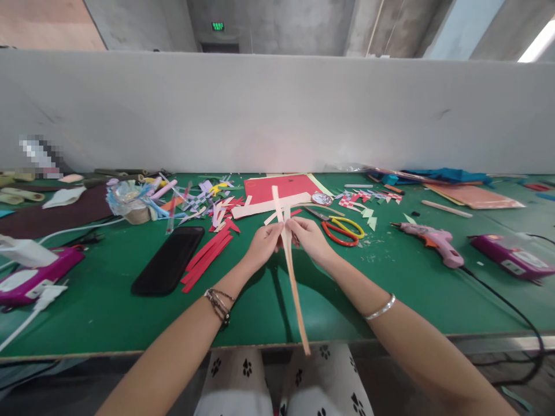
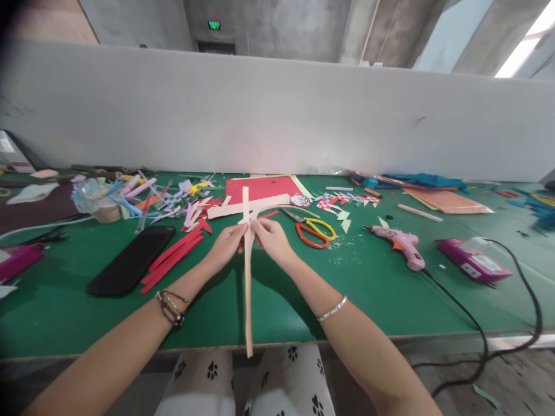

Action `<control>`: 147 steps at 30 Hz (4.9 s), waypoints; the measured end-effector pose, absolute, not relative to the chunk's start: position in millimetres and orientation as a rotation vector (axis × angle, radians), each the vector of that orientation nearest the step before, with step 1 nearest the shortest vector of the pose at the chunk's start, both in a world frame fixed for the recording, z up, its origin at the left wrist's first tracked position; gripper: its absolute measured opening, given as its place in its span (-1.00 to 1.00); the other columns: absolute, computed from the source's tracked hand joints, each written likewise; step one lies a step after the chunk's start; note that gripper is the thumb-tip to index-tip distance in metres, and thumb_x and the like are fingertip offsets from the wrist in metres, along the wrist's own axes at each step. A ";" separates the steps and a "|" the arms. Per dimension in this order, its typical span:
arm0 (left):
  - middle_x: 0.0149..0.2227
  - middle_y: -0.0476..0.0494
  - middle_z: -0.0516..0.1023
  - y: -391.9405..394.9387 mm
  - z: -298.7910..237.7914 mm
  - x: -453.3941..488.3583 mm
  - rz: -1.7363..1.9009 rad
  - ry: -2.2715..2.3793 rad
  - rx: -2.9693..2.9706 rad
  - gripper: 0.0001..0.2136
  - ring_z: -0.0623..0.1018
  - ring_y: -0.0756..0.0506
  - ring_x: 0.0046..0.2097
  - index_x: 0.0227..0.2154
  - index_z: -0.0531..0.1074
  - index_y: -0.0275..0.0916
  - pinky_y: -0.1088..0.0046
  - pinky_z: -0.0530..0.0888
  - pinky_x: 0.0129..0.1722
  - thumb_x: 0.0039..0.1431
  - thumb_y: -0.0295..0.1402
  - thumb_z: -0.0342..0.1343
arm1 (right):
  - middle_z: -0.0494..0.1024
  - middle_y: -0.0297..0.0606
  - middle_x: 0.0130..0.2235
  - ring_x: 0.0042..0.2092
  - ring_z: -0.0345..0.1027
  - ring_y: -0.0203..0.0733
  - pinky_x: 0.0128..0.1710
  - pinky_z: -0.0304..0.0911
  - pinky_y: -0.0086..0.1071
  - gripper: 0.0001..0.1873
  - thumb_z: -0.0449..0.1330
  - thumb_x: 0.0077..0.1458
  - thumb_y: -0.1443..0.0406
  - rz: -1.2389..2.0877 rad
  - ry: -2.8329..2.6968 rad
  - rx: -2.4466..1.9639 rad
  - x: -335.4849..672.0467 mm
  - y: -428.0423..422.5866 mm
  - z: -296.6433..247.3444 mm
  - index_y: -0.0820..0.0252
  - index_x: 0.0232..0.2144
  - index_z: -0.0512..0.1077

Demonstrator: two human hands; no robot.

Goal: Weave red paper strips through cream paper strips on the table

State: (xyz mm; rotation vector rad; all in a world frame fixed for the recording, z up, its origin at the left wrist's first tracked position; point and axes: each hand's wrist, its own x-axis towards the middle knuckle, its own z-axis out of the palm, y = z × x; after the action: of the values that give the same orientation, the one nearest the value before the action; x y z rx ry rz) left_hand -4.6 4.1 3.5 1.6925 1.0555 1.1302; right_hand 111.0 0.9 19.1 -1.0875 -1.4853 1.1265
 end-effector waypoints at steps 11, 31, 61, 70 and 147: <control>-0.75 0.10 0.10 3.2 2.2 -5.1 1.237 1.181 1.730 -0.67 0.17 0.06 -0.64 -0.75 0.14 -0.24 0.53 0.12 -0.61 0.03 -0.20 -0.16 | 0.10 -0.52 -0.79 -0.74 -0.05 -0.48 -0.73 -0.10 -0.54 -0.67 -0.02 -0.02 0.25 1.079 -1.557 -1.123 109.7 0.1 18.1 0.19 -0.76 0.11; -0.73 0.11 0.12 -0.2 5.2 -1.1 1.186 1.103 1.767 -0.71 0.15 0.06 -0.62 -0.68 0.24 -0.26 0.54 0.11 -0.59 0.03 -0.23 -0.14 | 0.11 -0.52 -0.79 -0.73 -0.04 -0.48 -0.74 -0.05 -0.55 -0.70 0.00 -0.05 0.25 1.077 -1.438 -1.177 111.5 -0.5 21.1 0.20 -0.74 0.13; -0.68 0.08 0.17 -2.7 3.8 -0.1 1.221 1.163 1.829 -0.72 0.20 0.04 -0.57 -0.69 0.19 -0.25 0.54 0.14 -0.54 0.06 -0.28 -0.19 | 0.12 -0.52 -0.80 -0.76 -0.02 -0.48 -0.75 -0.04 -0.55 -0.67 -0.01 -0.01 0.26 1.090 -1.470 -1.182 110.1 -1.3 20.5 0.20 -0.75 0.11; -0.70 0.11 0.05 -0.8 1.2 0.2 1.412 1.208 1.784 -0.72 0.10 0.07 -0.60 -0.71 0.05 -0.23 0.55 0.07 -0.59 0.05 -0.28 -0.16 | 0.13 -0.55 -0.80 -0.78 -0.04 -0.51 -0.77 -0.11 -0.57 -0.69 -0.04 0.01 0.28 1.092 -1.550 -1.186 110.2 -0.9 17.4 0.20 -0.73 0.12; -0.70 0.10 0.07 -0.1 4.2 -3.9 1.365 1.243 1.888 -0.75 0.14 0.05 -0.61 -0.69 0.07 -0.22 0.55 0.09 -0.58 0.05 -0.32 -0.18 | 0.14 -0.48 -0.73 -0.66 0.02 -0.43 -0.62 -0.03 -0.51 -0.66 -0.09 0.02 0.19 0.829 -1.740 -1.192 110.4 -0.6 12.5 0.19 -0.71 0.11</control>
State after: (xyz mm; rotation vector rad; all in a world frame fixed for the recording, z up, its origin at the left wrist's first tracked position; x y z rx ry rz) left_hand -3.9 -0.1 4.2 1.8878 1.2425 1.3651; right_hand 110.4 -0.6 12.5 -1.1925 -1.7398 0.8287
